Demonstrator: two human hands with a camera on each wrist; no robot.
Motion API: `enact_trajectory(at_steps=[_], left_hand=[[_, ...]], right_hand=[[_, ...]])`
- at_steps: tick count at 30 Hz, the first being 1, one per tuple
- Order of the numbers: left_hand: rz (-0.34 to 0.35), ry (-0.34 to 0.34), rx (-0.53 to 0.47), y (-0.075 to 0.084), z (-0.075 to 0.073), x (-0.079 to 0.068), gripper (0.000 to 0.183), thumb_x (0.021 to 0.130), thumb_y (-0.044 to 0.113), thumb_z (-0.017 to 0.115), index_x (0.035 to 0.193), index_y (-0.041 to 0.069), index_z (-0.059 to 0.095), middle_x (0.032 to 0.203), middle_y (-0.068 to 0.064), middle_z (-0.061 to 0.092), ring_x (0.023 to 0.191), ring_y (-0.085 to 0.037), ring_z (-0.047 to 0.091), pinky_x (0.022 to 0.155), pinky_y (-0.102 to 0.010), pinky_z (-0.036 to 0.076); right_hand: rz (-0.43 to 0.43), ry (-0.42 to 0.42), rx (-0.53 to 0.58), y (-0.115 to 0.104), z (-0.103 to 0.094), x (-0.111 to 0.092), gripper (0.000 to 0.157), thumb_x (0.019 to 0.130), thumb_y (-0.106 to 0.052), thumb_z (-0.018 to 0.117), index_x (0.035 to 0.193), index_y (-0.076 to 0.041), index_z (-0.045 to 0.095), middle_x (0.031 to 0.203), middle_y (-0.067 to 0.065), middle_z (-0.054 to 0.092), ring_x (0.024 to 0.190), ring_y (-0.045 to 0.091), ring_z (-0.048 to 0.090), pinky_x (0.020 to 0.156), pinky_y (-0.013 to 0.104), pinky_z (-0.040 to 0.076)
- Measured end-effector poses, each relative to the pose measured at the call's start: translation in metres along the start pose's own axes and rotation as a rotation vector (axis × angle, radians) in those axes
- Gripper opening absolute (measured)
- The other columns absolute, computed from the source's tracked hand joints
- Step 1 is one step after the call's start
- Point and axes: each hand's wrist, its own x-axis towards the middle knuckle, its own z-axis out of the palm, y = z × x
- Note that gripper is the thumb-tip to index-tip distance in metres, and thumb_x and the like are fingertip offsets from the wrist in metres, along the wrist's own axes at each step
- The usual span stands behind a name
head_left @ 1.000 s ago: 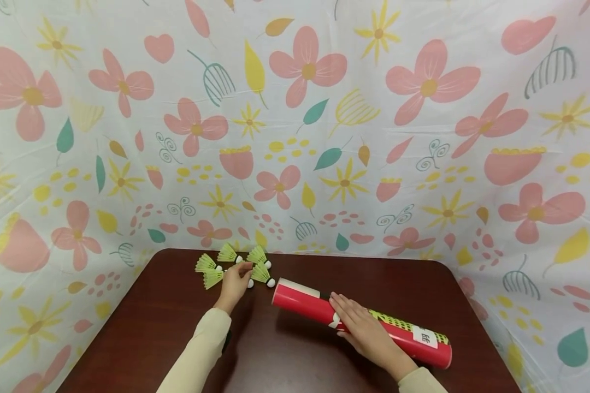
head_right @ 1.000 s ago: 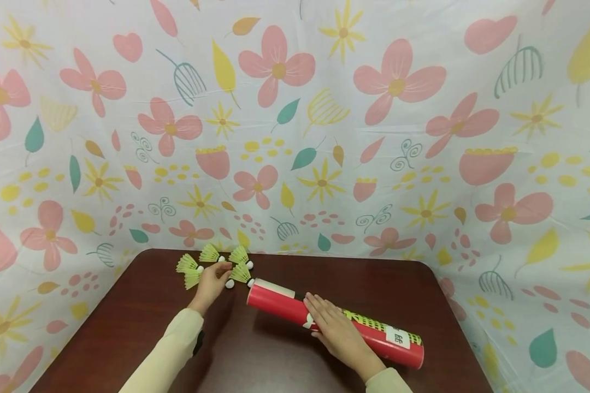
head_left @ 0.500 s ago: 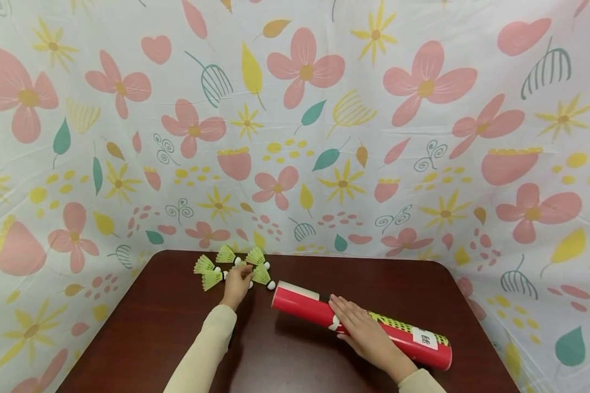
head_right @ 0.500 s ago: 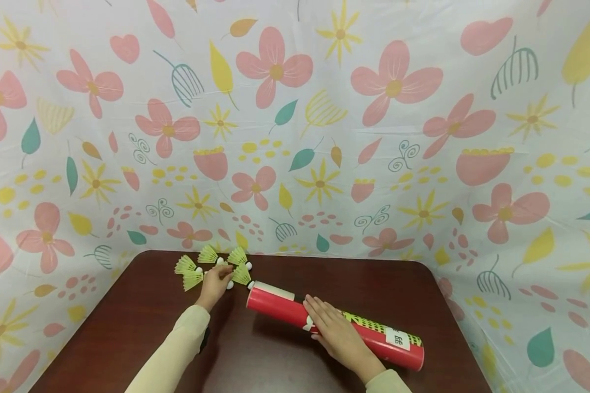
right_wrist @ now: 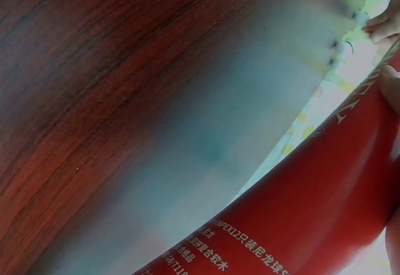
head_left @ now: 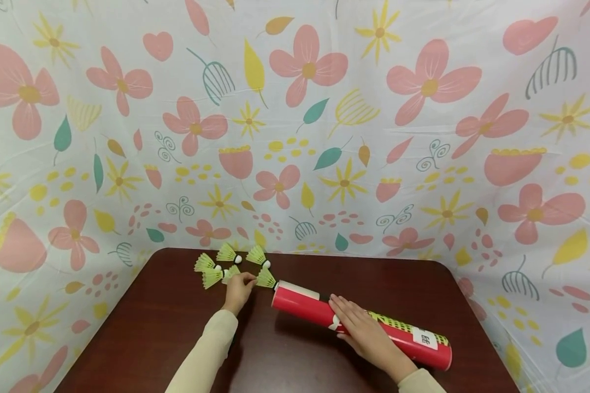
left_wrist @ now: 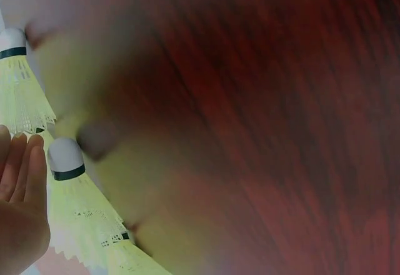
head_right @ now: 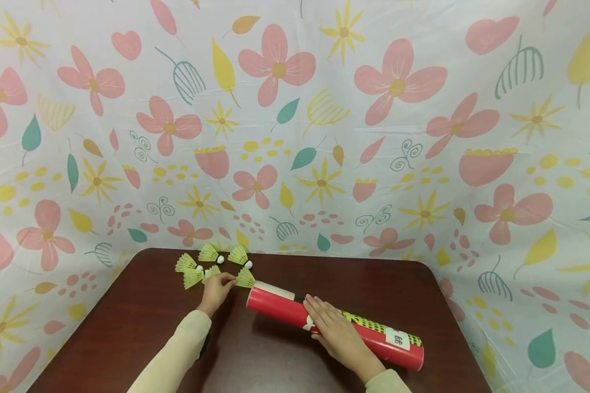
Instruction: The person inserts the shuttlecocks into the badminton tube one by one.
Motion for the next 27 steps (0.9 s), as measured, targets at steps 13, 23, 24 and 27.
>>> enact_trajectory(at_steps=[13, 23, 24, 27], left_hand=[[0.016, 0.081, -0.039, -0.003, -0.004, -0.006, 0.006, 0.088, 0.004, 0.069, 0.088, 0.004, 0.075, 0.084, -0.009, 0.071, 0.074, -0.022, 0.065, 0.060, -0.031, 0.051], [0.033, 0.130, -0.097, 0.009, -0.022, -0.016, 0.007, 0.088, 0.009, 0.070, 0.090, 0.005, 0.076, 0.086, -0.008, 0.072, 0.075, -0.030, 0.065, 0.059, -0.029, 0.050], [0.039, 0.138, -0.103, 0.010, -0.024, -0.017, 0.007, 0.087, 0.009, 0.070, 0.090, 0.005, 0.076, 0.086, -0.008, 0.072, 0.075, -0.029, 0.065, 0.058, -0.029, 0.050], [0.062, 0.151, -0.109, 0.011, -0.029, -0.020, 0.007, 0.087, 0.008, 0.070, 0.091, 0.004, 0.075, 0.087, -0.009, 0.072, 0.074, -0.029, 0.065, 0.056, -0.027, 0.048]], right_hand=[[-0.003, 0.003, -0.010, 0.001, -0.001, 0.000, 0.073, 0.098, -0.055, 0.022, 0.149, -0.005, 0.035, 0.152, 0.012, 0.037, 0.137, 0.027, 0.037, 0.115, 0.021, 0.006], [0.002, 0.006, -0.012, 0.003, 0.000, 0.001, 0.073, 0.097, -0.055, 0.020, 0.149, -0.005, 0.035, 0.152, 0.011, 0.036, 0.137, 0.027, 0.038, 0.115, 0.020, 0.005], [0.003, 0.005, -0.011, 0.003, 0.000, 0.002, 0.073, 0.097, -0.055, 0.020, 0.149, -0.005, 0.034, 0.152, 0.011, 0.036, 0.137, 0.027, 0.038, 0.115, 0.020, 0.005], [0.005, 0.004, -0.010, 0.003, 0.001, 0.002, 0.073, 0.098, -0.055, 0.020, 0.149, -0.005, 0.034, 0.152, 0.011, 0.035, 0.137, 0.027, 0.038, 0.115, 0.020, 0.005]])
